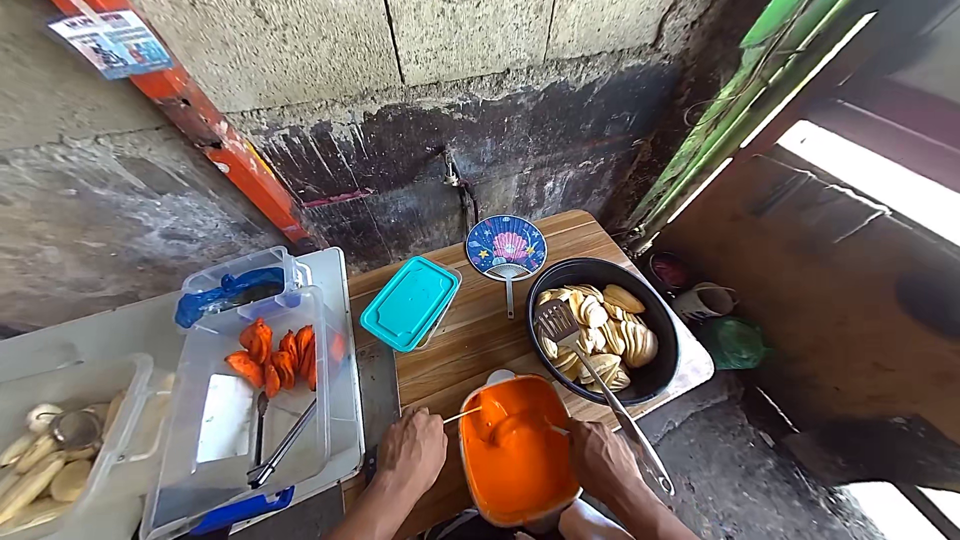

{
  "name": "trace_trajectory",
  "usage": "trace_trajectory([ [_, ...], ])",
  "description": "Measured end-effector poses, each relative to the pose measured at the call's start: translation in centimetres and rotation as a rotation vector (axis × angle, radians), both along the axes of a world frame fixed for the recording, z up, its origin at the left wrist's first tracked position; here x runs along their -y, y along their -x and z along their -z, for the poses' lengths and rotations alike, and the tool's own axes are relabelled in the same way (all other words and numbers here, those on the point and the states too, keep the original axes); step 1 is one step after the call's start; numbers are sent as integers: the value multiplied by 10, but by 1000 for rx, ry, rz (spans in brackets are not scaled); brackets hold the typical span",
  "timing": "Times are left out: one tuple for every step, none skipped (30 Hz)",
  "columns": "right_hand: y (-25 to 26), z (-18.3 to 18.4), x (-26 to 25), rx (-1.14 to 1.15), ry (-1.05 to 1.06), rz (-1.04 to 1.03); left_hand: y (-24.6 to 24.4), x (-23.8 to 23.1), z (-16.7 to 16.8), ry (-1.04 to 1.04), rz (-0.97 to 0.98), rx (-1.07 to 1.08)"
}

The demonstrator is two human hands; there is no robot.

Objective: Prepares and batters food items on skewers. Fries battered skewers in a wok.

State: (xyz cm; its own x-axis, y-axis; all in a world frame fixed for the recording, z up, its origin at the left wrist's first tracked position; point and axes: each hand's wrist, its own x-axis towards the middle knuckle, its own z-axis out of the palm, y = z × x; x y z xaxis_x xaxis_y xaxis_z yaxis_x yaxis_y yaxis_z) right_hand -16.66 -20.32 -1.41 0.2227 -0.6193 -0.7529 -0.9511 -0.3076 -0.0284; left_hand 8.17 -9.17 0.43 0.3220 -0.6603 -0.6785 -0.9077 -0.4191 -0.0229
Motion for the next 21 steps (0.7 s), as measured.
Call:
trace_trajectory([
  [-2,-4,-2,-63,10,17,0,0,0,-2,-2,-1],
  [-4,-6,-3,-109,-2,22,0,0,0,0,0,1],
  [-5,-6,-4,-114,-27,16,0,0,0,4,5,2],
  [-4,-5,-3,-76,-55,3,0,1,0,8,11,4],
  [-1,-1,-3,-11,-69,-11,0,1,1,9,16,8],
  [0,1,-3,50,-69,-8,0,1,1,4,21,9],
  [0,-1,-4,73,-51,7,-1,1,0,-2,24,5],
  [0,-4,-4,50,-27,20,-1,2,-1,-12,23,0],
  [-1,-8,-4,-4,-8,26,-1,3,-2,-29,17,-10],
  [-2,-9,-5,-59,-5,23,-1,4,-2,-56,13,-17],
  [-1,-9,-4,-87,-22,11,-2,8,-3,-98,11,-28],
  [0,-6,-3,-84,-48,-6,-3,12,-3,-148,7,-46],
  [2,-2,-2,-59,-57,-23,-5,17,-1,-189,-13,-81],
  [3,-1,-1,-22,-43,-33,-7,22,3,-220,-49,-131],
  [1,-2,-1,12,-11,-30,-10,26,9,-239,-92,-184],
  [-2,-3,0,38,36,-23,-13,30,19,-243,-145,-240],
  [-7,-2,2,55,83,-22,-16,33,29,-243,-204,-291],
  [-12,1,5,69,118,-33,-18,35,39,-238,-269,-350],
  [-17,6,8,83,125,-47,-19,33,49,-234,-338,-413],
  [-20,12,11,105,116,-62,-16,30,56,-224,-397,-472],
  [-22,18,14,129,101,-76,-12,26,60,-195,-434,-509],
])
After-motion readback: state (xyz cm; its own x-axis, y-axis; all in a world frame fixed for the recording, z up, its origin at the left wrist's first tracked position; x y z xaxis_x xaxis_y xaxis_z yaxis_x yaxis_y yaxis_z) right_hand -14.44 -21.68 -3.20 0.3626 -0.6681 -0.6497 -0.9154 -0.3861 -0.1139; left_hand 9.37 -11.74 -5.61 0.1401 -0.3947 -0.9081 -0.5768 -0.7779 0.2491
